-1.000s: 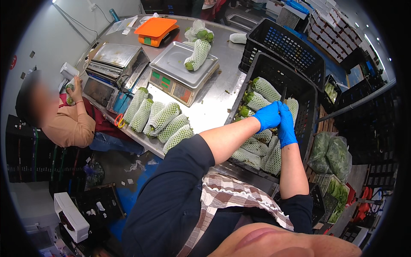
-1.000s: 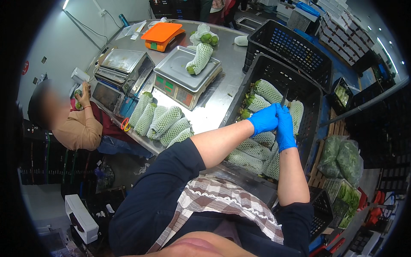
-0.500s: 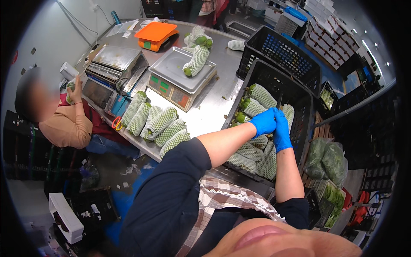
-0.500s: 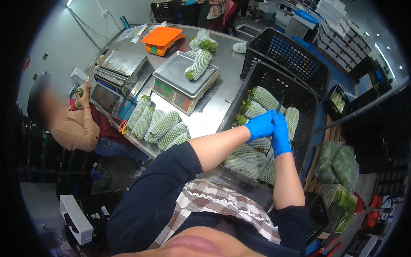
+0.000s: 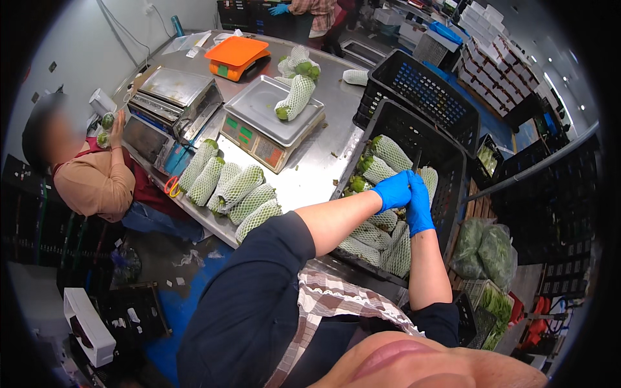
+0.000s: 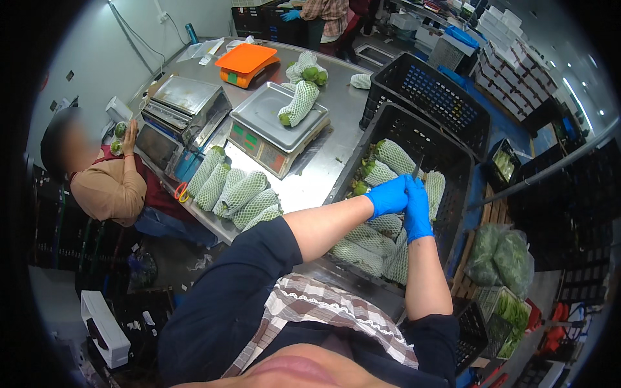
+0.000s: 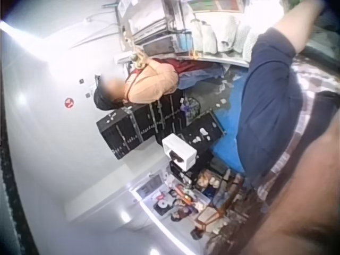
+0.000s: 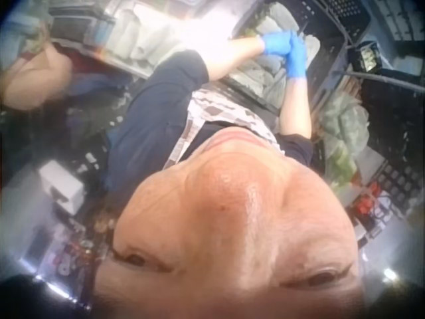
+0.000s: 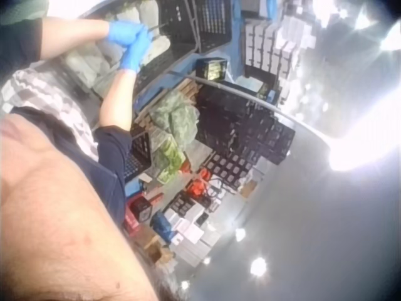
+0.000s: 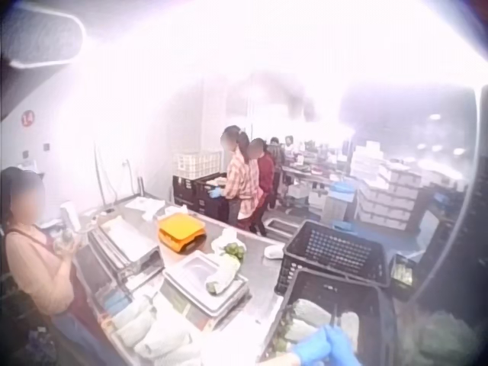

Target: The person uses a knife to trim the stem end of green fruits wrapped in protective foam nets. The trimmed fruits are placed into a black crate. Another person nearby weighs similar items on a scale.

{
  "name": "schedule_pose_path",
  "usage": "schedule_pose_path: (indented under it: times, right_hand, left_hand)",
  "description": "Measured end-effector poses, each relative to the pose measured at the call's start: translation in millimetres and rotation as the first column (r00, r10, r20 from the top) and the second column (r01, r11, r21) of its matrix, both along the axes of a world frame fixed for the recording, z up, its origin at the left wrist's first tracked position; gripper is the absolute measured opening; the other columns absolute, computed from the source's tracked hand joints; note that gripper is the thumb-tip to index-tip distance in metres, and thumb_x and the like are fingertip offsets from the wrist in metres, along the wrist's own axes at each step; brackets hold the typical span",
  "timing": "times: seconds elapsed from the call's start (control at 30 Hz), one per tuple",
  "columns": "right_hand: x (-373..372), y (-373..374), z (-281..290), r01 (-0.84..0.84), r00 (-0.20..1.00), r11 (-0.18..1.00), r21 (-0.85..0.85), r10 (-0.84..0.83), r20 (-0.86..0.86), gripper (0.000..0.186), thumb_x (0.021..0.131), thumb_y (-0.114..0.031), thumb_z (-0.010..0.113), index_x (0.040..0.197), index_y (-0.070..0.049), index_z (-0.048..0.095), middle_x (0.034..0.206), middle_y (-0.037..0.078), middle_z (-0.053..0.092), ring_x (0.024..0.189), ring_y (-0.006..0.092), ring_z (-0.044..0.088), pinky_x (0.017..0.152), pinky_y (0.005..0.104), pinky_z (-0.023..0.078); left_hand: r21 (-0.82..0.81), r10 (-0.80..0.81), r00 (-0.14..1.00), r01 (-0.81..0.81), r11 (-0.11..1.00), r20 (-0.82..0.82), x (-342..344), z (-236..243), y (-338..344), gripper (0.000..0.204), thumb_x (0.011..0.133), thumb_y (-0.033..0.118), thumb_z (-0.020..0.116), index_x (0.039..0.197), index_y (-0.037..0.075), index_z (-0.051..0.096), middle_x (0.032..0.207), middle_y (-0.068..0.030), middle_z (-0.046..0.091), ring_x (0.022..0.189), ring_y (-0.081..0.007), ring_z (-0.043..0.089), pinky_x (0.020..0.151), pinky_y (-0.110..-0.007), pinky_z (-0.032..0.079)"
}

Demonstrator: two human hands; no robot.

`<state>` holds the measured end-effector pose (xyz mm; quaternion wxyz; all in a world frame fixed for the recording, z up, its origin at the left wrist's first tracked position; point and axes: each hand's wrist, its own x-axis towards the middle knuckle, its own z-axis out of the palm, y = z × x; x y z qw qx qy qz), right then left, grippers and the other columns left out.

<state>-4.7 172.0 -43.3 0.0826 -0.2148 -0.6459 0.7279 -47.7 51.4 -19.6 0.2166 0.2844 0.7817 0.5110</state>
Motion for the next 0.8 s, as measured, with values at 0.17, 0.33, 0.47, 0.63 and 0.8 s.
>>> schedule_pose_path:
  times: [0.17,0.33,0.47,0.63,0.8]
  right_hand:
    - [2.1,-10.3,12.2,0.019,1.0,1.0,-0.016,-0.019,0.025,0.029,0.097,-0.036,0.06,0.109,-0.01,0.063,0.092,0.004,0.063,0.085,0.0159,0.059,0.074,0.0319,0.048]
    - [-2.3,0.2,-4.4,0.006,0.999,1.0,0.004,-0.005,-0.037,0.03,0.096,-0.036,0.061,0.109,-0.009,0.062,0.095,0.005,0.064,0.086,0.0171,0.061,0.073,0.0327,0.05]
    - [-0.4,-6.7,4.3,0.024,1.0,1.0,0.007,-0.025,0.007,0.029,0.096,-0.036,0.061,0.108,-0.009,0.062,0.095,0.006,0.065,0.085,0.0172,0.061,0.073,0.0323,0.05]
    - [-3.0,-6.6,2.4,0.036,0.999,0.999,-0.016,-0.036,0.006,0.029,0.097,-0.035,0.06,0.108,-0.009,0.063,0.093,0.005,0.065,0.082,0.0159,0.06,0.071,0.0316,0.049]
    - [-3.6,-4.9,1.4,0.022,1.0,1.0,-0.02,-0.022,0.006,0.026,0.097,-0.033,0.06,0.108,-0.009,0.063,0.091,0.005,0.065,0.081,0.0155,0.06,0.07,0.0316,0.049]
  left_hand:
    - [0.06,0.02,1.0,-0.021,0.998,0.002,-4.1,-17.0,5.6,0.039,0.086,0.013,0.056,0.122,0.0,0.051,0.106,-0.0264,0.067,0.092,-0.0358,0.069,0.078,-0.043,0.055]
    - [0.071,-0.004,0.999,0.001,0.997,0.038,-2.0,-10.6,6.6,0.037,0.088,0.013,0.056,0.123,0.001,0.052,0.103,-0.0236,0.068,0.085,-0.0287,0.07,0.072,-0.04,0.056]
    - [0.033,0.01,1.0,-0.011,0.999,0.021,-1.7,-7.8,1.5,0.038,0.087,0.012,0.056,0.122,0.0,0.052,0.105,-0.0254,0.068,0.087,-0.032,0.07,0.075,-0.041,0.055]
    - [0.014,0.035,0.999,-0.035,0.999,-0.012,-3.8,-9.8,3.7,0.039,0.085,0.014,0.057,0.12,-0.001,0.053,0.104,-0.027,0.067,0.088,-0.0362,0.069,0.078,-0.043,0.054]
    - [0.02,-0.03,0.999,0.029,0.999,0.033,0.4,15.3,-7.2,0.038,0.083,0.013,0.059,0.118,-0.001,0.053,0.097,-0.0252,0.069,0.084,-0.0342,0.07,0.075,-0.042,0.055]
